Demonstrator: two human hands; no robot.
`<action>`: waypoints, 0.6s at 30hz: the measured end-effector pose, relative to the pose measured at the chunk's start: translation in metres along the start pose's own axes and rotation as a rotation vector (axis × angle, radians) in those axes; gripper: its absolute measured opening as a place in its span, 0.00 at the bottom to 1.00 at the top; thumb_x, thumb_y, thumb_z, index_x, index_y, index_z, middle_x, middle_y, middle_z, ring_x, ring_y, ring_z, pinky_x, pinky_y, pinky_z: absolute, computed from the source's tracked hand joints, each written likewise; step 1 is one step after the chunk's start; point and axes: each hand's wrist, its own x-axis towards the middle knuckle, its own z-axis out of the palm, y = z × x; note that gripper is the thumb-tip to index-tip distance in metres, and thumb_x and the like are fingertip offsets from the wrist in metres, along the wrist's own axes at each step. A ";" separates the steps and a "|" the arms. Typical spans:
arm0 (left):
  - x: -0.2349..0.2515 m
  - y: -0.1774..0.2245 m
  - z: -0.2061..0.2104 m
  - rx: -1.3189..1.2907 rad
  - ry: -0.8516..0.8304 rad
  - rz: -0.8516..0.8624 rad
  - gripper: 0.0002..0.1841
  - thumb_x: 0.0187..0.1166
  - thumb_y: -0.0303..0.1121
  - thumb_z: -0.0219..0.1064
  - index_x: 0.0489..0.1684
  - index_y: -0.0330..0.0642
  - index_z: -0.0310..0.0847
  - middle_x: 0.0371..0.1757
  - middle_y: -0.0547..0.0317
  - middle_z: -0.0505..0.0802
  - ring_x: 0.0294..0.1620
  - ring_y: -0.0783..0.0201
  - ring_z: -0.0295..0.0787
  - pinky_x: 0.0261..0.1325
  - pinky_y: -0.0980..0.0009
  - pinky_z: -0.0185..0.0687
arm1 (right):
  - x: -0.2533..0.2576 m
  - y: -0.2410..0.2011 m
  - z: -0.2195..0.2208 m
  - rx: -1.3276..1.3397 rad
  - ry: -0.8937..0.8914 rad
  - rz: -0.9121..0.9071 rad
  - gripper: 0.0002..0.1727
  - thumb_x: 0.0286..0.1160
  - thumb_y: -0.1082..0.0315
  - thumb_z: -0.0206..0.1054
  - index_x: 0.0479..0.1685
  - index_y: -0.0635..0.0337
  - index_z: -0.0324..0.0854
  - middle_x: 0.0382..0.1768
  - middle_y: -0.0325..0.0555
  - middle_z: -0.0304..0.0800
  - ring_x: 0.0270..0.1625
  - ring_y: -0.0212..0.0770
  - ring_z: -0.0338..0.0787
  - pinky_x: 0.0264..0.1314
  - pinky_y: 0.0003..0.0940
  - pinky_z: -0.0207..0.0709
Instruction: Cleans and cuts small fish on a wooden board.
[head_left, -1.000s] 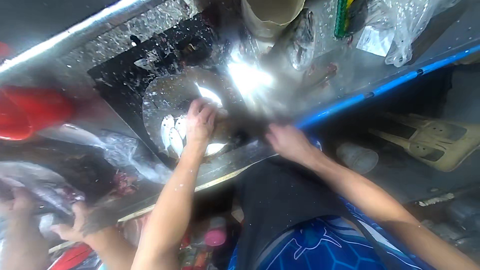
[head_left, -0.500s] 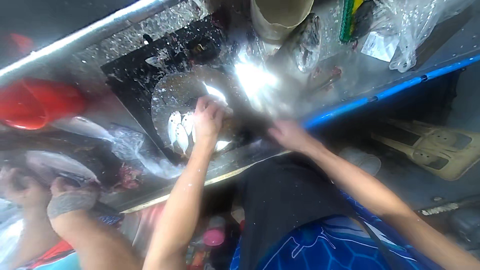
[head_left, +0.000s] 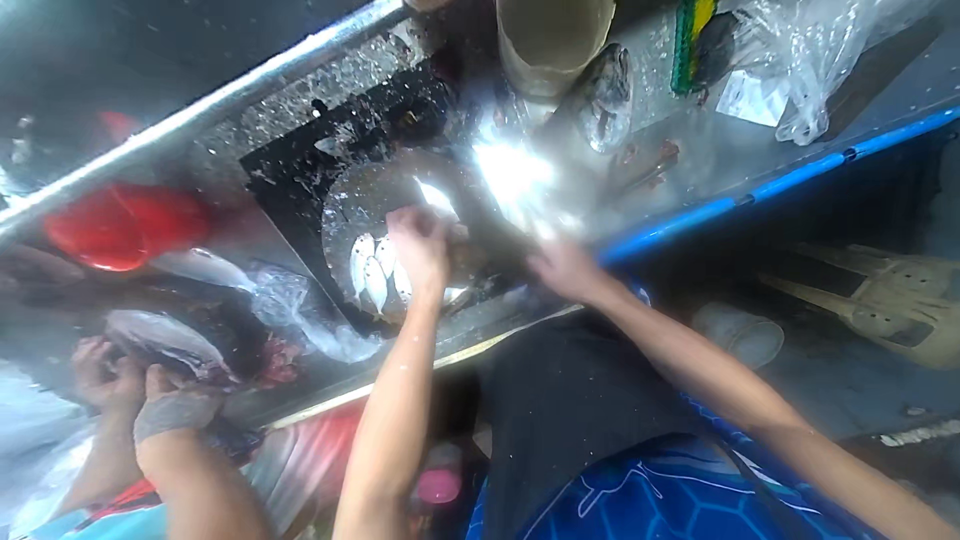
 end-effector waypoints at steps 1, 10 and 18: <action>0.002 0.004 -0.002 -0.047 -0.011 -0.111 0.25 0.70 0.47 0.79 0.61 0.43 0.84 0.57 0.52 0.90 0.56 0.59 0.89 0.62 0.55 0.86 | -0.006 0.008 -0.001 -0.013 -0.049 -0.008 0.19 0.87 0.48 0.58 0.44 0.52 0.85 0.30 0.46 0.90 0.39 0.49 0.93 0.43 0.60 0.86; 0.040 -0.003 -0.038 -0.559 -0.459 -0.301 0.11 0.77 0.36 0.76 0.51 0.42 0.87 0.41 0.61 0.94 0.36 0.68 0.90 0.43 0.69 0.89 | 0.012 0.021 -0.026 -0.054 -0.165 -0.204 0.18 0.89 0.49 0.58 0.49 0.51 0.87 0.34 0.44 0.91 0.42 0.46 0.92 0.48 0.56 0.85; 0.035 0.016 -0.049 -0.524 -0.491 -0.032 0.11 0.78 0.35 0.75 0.48 0.36 0.88 0.38 0.57 0.97 0.39 0.63 0.97 0.52 0.60 0.96 | 0.008 0.008 -0.068 -0.174 -0.096 -0.249 0.20 0.89 0.48 0.55 0.52 0.49 0.88 0.37 0.44 0.93 0.46 0.46 0.93 0.54 0.57 0.84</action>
